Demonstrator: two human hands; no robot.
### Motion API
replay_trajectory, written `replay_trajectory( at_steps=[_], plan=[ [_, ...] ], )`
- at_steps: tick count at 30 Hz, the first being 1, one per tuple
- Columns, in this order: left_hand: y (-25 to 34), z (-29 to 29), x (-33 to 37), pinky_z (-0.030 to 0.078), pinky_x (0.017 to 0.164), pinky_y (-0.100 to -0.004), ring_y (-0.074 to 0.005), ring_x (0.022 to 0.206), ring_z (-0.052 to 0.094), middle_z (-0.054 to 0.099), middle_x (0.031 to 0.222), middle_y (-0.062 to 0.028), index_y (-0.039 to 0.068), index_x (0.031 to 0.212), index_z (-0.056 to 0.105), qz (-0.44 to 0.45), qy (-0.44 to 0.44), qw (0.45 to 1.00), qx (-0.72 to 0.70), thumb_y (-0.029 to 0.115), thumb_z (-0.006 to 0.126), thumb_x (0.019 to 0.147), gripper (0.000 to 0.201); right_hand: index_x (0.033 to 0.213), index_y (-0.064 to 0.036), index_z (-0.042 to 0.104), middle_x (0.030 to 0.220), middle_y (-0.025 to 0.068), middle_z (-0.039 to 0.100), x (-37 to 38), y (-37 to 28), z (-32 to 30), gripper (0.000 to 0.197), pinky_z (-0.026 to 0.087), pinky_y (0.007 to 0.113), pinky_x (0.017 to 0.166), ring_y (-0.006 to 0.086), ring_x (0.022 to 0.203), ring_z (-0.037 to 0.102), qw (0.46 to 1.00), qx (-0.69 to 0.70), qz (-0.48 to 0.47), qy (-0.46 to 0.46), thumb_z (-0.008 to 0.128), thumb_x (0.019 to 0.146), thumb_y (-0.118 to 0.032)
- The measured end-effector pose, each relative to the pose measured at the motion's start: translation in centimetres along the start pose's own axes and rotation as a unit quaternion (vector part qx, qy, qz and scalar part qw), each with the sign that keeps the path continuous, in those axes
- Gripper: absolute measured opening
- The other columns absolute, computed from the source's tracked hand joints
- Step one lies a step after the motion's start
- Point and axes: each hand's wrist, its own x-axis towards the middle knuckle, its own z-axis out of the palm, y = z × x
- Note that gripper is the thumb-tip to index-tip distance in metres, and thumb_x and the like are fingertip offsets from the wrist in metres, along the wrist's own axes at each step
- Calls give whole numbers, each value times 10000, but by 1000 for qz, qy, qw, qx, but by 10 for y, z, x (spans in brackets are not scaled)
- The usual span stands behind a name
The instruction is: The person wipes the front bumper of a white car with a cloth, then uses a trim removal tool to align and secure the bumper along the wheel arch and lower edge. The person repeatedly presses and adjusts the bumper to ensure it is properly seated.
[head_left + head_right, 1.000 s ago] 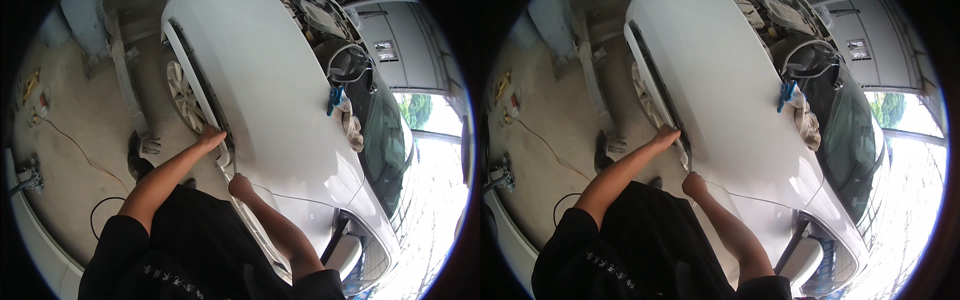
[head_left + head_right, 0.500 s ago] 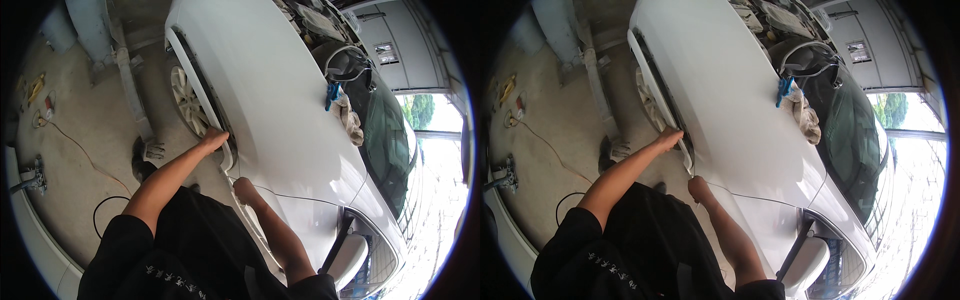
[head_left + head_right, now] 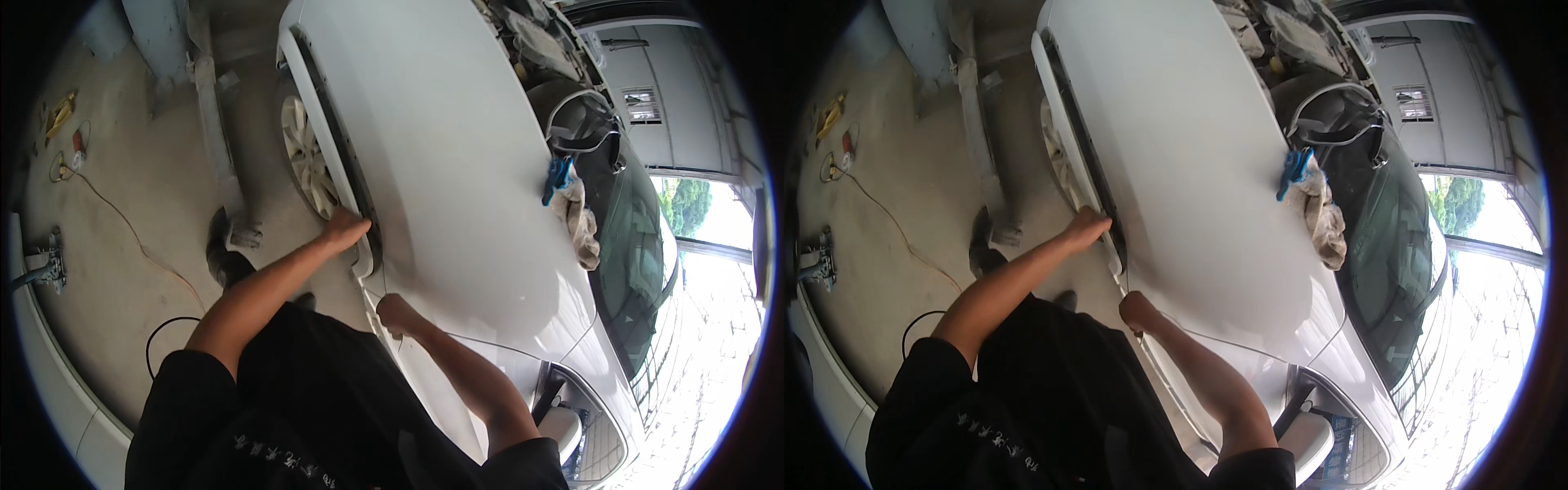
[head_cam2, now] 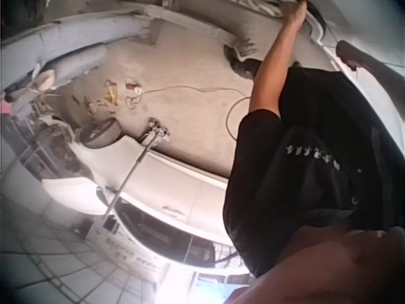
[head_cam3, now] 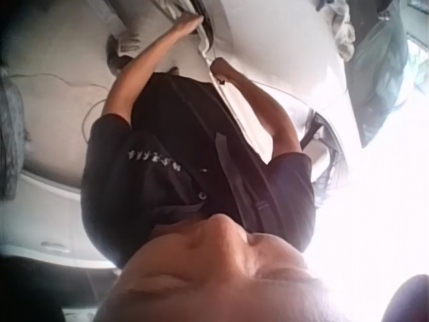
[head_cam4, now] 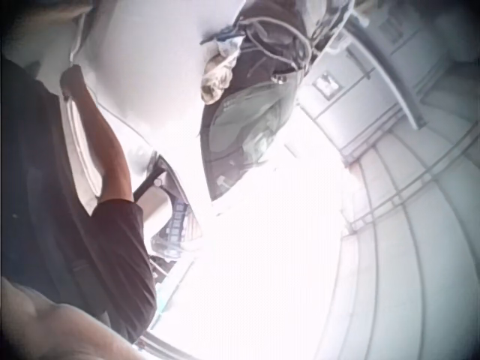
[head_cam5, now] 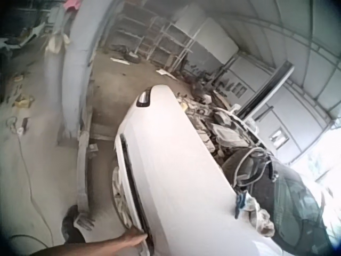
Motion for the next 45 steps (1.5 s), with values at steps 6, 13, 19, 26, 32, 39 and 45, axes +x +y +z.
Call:
replay_trajectory(
  at_steps=[6, 13, 19, 26, 32, 39, 45],
  plan=[
    [9, -1, -2, 294, 390, -360, -133, 441, 365, 395, 493, -35, -32, 542, 424, -7, -14, 999, -31, 198, 523, 696, 293, 605, -47, 665, 641, 120, 620, -5, -16, -17, 105, 480, 338, 609, 291, 668, 610, 995, 44, 93, 16, 717, 548, -118],
    [23, -3, -7, 266, 339, -324, -127, 385, 358, 385, 470, -22, 26, 561, 434, -87, -36, 996, -4, 251, 521, 723, 290, 828, 71, 585, 838, 242, 607, 15, -32, 4, 186, 514, 413, 683, 342, 801, 632, 907, 317, 260, 96, 526, 750, -87],
    [7, -7, 6, 188, 341, -274, -92, 398, 285, 342, 504, 13, 74, 597, 416, -151, -82, 985, -6, 251, 527, 742, 254, 994, 122, 465, 924, 267, 609, 13, -47, -29, 285, 523, 402, 738, 371, 872, 626, 800, 424, 417, 81, 483, 819, -102],
    [11, -5, 1, 156, 355, -254, -74, 410, 252, 355, 555, 6, 77, 636, 414, -165, -90, 982, -16, 239, 521, 746, 223, 871, 88, 530, 820, 243, 600, 26, -53, 0, 213, 524, 406, 669, 372, 767, 627, 808, 368, 399, 232, 480, 771, -94],
    [9, -3, 1, 156, 354, -252, -74, 409, 258, 343, 545, 11, 80, 638, 409, -163, -84, 983, -30, 246, 525, 746, 230, 614, -9, 586, 702, 187, 571, 16, -51, 13, 160, 501, 401, 566, 332, 638, 598, 880, 230, 289, 299, 501, 722, -89],
    [8, -1, -1, 210, 340, -320, -102, 371, 299, 364, 475, 10, 84, 552, 395, -139, -48, 988, -42, 234, 545, 723, 272, 643, -9, 615, 632, 132, 590, -7, -41, -10, 81, 508, 350, 597, 264, 673, 600, 947, 102, 223, 208, 598, 673, -83],
    [6, -1, 1, 375, 495, -364, -151, 530, 456, 489, 564, -49, -24, 609, 487, -99, -19, 994, -38, 217, 562, 704, 269, 710, 34, 622, 665, 154, 609, -21, -28, -57, 92, 510, 328, 623, 245, 657, 611, 925, 289, 247, 11, 605, 699, -57]
  ],
)
